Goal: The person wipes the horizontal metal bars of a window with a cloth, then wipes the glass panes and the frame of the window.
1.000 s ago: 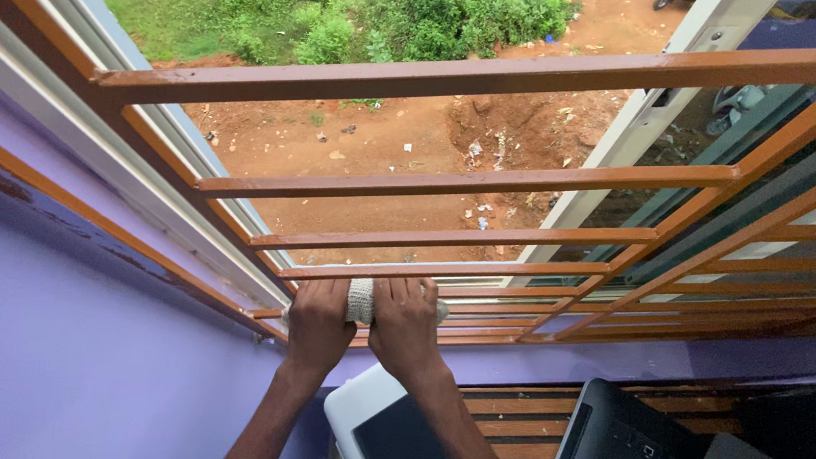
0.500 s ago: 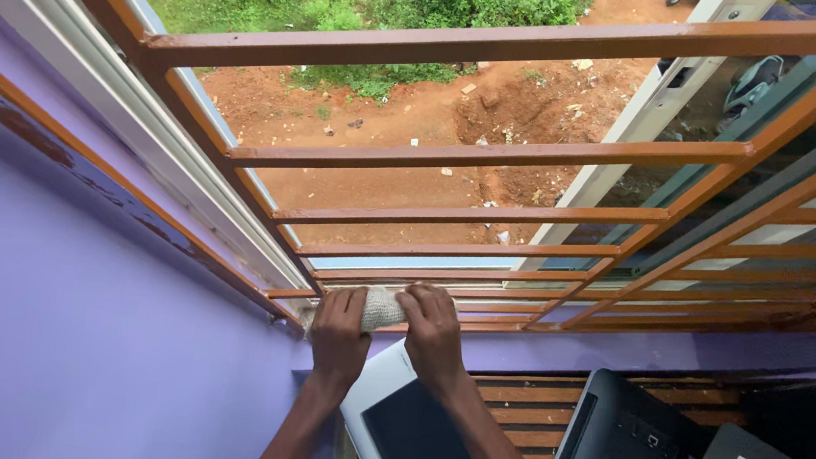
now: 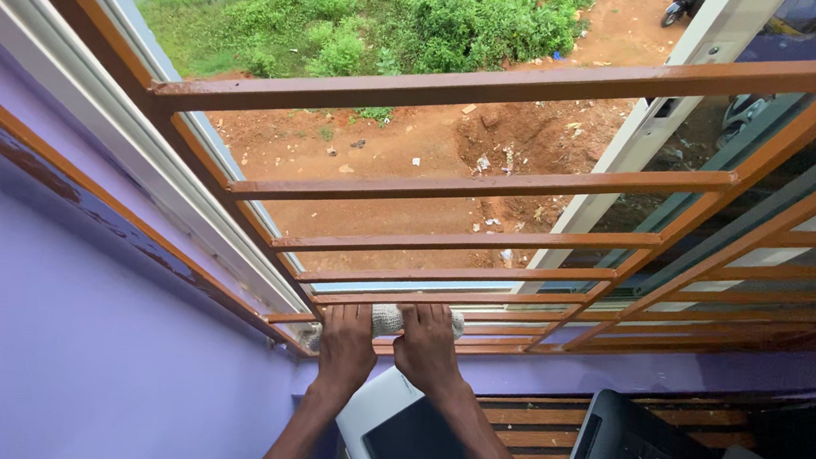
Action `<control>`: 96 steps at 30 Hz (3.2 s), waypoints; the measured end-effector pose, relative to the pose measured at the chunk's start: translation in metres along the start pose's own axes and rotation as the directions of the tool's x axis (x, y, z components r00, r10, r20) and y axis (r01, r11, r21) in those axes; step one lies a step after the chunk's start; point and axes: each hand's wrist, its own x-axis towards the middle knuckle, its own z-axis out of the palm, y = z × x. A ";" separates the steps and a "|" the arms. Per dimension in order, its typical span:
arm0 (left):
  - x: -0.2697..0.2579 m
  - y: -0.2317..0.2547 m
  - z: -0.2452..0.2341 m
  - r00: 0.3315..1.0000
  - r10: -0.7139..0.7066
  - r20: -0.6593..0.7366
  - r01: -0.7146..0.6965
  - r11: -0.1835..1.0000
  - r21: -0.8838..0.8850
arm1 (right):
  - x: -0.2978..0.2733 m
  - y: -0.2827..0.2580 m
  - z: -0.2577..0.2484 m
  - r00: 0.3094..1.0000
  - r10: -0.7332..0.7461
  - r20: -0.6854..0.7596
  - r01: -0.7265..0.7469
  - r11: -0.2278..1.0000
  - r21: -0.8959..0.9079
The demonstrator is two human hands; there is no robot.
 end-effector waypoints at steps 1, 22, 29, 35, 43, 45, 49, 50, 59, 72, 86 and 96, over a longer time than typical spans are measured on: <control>0.003 0.000 -0.002 0.999 -0.023 0.035 0.023 1.000 -0.012 | 0.005 -0.001 -0.003 1.000 0.001 -0.030 0.001 0.999 0.045; 0.020 0.025 0.065 0.983 -0.102 0.154 0.089 0.992 0.091 | 0.001 0.062 -0.005 0.999 -0.023 -0.049 0.004 0.933 -0.361; 0.044 0.111 0.103 0.990 -0.058 0.128 0.065 0.997 -0.049 | -0.032 0.123 -0.057 0.991 0.076 -0.114 -0.120 0.884 -0.451; 0.059 0.143 0.090 0.992 -0.024 0.123 0.046 0.983 -0.176 | -0.038 0.124 -0.076 0.983 0.095 -0.158 -0.154 0.893 -0.423; 0.053 0.111 0.061 0.975 0.126 0.185 -0.069 0.955 -0.290 | -0.040 0.085 -0.095 0.983 0.165 -0.079 -0.179 0.956 -0.234; 0.047 0.099 0.060 0.968 0.120 0.220 -0.067 0.970 -0.233 | -0.042 0.087 -0.091 0.991 0.134 0.006 -0.128 0.962 -0.243; 0.032 0.061 0.055 0.972 0.102 0.213 -0.082 0.992 -0.101 | -0.036 0.081 -0.080 0.977 0.137 0.165 -0.117 0.985 -0.126; 0.028 0.051 0.053 0.966 0.069 0.250 -0.048 0.995 -0.087 | -0.030 0.076 -0.077 0.950 0.211 0.230 -0.204 0.977 -0.054; 0.019 0.000 0.014 0.967 -0.096 0.235 0.087 0.995 0.045 | 0.029 0.028 -0.006 0.961 0.099 0.259 -0.069 0.990 -0.120; 0.037 0.047 0.093 0.953 -0.099 0.286 0.109 0.994 -0.020 | 0.001 0.082 -0.032 0.989 0.145 0.030 -0.132 0.955 -0.267; 0.048 0.097 0.114 0.964 0.018 0.267 0.016 0.992 -0.124 | -0.014 0.122 -0.075 0.953 0.300 0.039 -0.258 0.874 -0.411; 0.014 -0.031 0.056 0.990 -0.031 0.140 0.029 1.000 0.011 | 0.020 0.027 0.020 0.981 0.186 0.058 -0.159 0.938 -0.308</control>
